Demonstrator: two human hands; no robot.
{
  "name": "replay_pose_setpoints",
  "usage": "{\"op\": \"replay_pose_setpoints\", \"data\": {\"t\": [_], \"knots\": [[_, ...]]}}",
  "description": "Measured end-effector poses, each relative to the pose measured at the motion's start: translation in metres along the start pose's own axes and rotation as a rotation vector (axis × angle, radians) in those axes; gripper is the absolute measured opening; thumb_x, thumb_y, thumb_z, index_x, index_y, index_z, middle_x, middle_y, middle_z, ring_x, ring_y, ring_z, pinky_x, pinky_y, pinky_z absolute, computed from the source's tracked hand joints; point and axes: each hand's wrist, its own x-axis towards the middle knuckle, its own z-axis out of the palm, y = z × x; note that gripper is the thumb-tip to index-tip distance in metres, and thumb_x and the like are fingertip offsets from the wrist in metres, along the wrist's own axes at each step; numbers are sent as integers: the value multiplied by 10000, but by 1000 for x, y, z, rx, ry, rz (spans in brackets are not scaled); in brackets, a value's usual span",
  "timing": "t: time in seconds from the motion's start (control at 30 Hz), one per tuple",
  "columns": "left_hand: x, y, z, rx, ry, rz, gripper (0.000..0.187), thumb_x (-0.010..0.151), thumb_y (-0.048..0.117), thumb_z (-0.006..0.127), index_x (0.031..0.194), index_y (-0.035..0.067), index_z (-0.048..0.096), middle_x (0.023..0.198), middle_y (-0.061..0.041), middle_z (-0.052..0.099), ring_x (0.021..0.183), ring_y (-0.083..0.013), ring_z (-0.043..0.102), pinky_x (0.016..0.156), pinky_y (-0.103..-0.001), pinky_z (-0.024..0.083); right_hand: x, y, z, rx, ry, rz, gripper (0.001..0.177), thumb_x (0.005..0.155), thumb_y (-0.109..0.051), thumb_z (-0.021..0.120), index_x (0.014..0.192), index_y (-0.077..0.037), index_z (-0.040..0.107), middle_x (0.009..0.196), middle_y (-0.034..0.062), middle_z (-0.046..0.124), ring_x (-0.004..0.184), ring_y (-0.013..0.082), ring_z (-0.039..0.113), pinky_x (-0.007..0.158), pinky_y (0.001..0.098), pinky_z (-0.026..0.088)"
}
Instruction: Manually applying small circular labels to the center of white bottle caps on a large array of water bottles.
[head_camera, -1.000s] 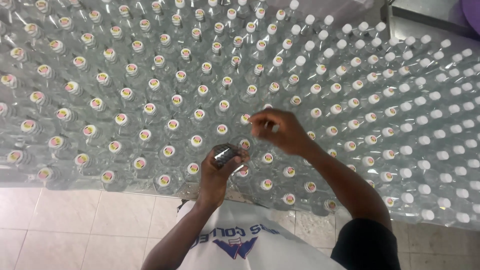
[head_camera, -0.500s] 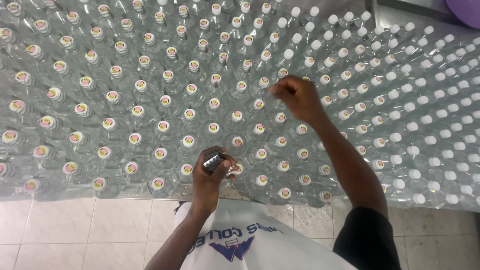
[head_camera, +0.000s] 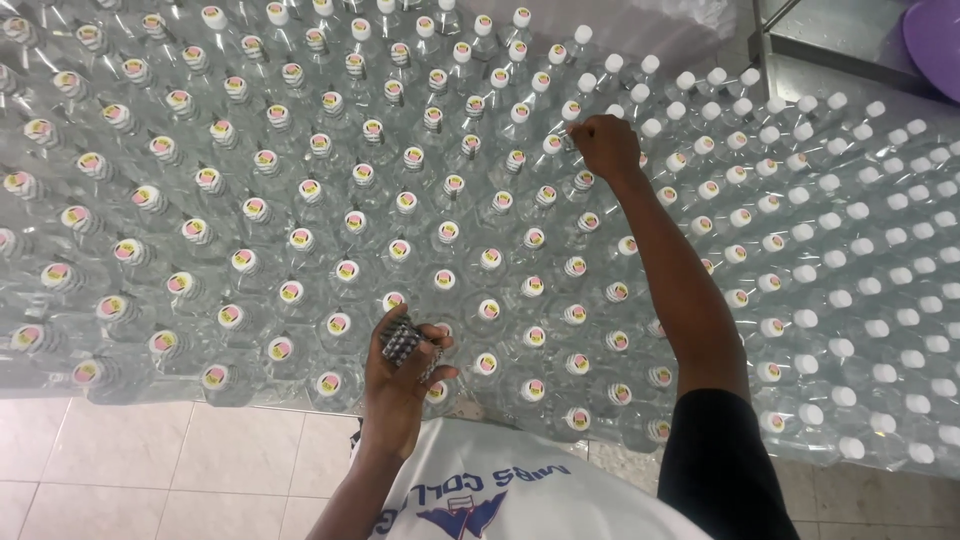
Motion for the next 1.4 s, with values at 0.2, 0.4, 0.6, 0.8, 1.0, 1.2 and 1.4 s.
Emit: {"op": "replay_pose_setpoints", "data": {"t": [0.2, 0.4, 0.6, 0.8, 1.0, 1.2, 1.4], "knots": [[-9, 12, -8, -118, 65, -74, 604, 987, -123, 515, 1542, 102, 441, 1244, -238, 700, 1255, -457, 713, 932, -551, 646, 3, 0, 7, -7, 48, -8, 668, 1142, -466, 676, 613, -133, 442, 562, 18, 410, 565, 185, 399, 551, 422, 289], [-9, 13, -22, -109, 88, -70, 621, 956, -152, 544, 1532, 69, 476, 1212, -252, 722, 1204, -459, 734, 913, -519, 646, -1, -1, 8, 29, 34, 49, 658, 1123, -471, 679, 610, -141, 432, 539, -3, 403, 554, 175, 375, 547, 420, 282], [-5, 8, -28, -125, 59, -36, 609, 967, -120, 540, 1546, 59, 481, 1230, -257, 729, 1201, -456, 738, 902, -526, 654, 4, -4, 13, 28, 22, 25, 684, 1142, -489, 661, 618, -142, 391, 565, -6, 364, 561, 164, 371, 549, 400, 266], [-5, 8, -26, -84, 81, -75, 615, 968, -98, 529, 1564, 46, 478, 1204, -274, 727, 1198, -458, 733, 918, -548, 645, 9, -2, 15, 23, 91, 31, 668, 1134, -401, 656, 594, -132, 369, 533, 5, 321, 544, 171, 307, 547, 414, 229], [-4, 4, -33, -112, 55, -54, 609, 974, -91, 540, 1563, 49, 471, 1211, -263, 734, 1219, -472, 732, 923, -551, 649, 14, 4, 7, -41, 153, -63, 569, 1158, -385, 642, 659, -114, 603, 572, 40, 547, 537, 220, 496, 489, 430, 305], [-3, 3, -33, -113, 58, -44, 601, 978, -80, 551, 1560, 54, 486, 1205, -256, 742, 1212, -460, 737, 910, -536, 649, 10, 3, 2, -64, 66, -40, 611, 1133, -460, 641, 635, -112, 588, 572, 38, 531, 579, 222, 520, 520, 434, 342], [-3, 4, -34, -118, 69, -46, 601, 971, -100, 542, 1554, 33, 477, 1196, -275, 739, 1176, -459, 737, 902, -538, 658, 8, 1, 9, -40, 23, -17, 624, 1133, -515, 625, 662, -107, 602, 598, 34, 565, 616, 221, 557, 548, 436, 365]]}}
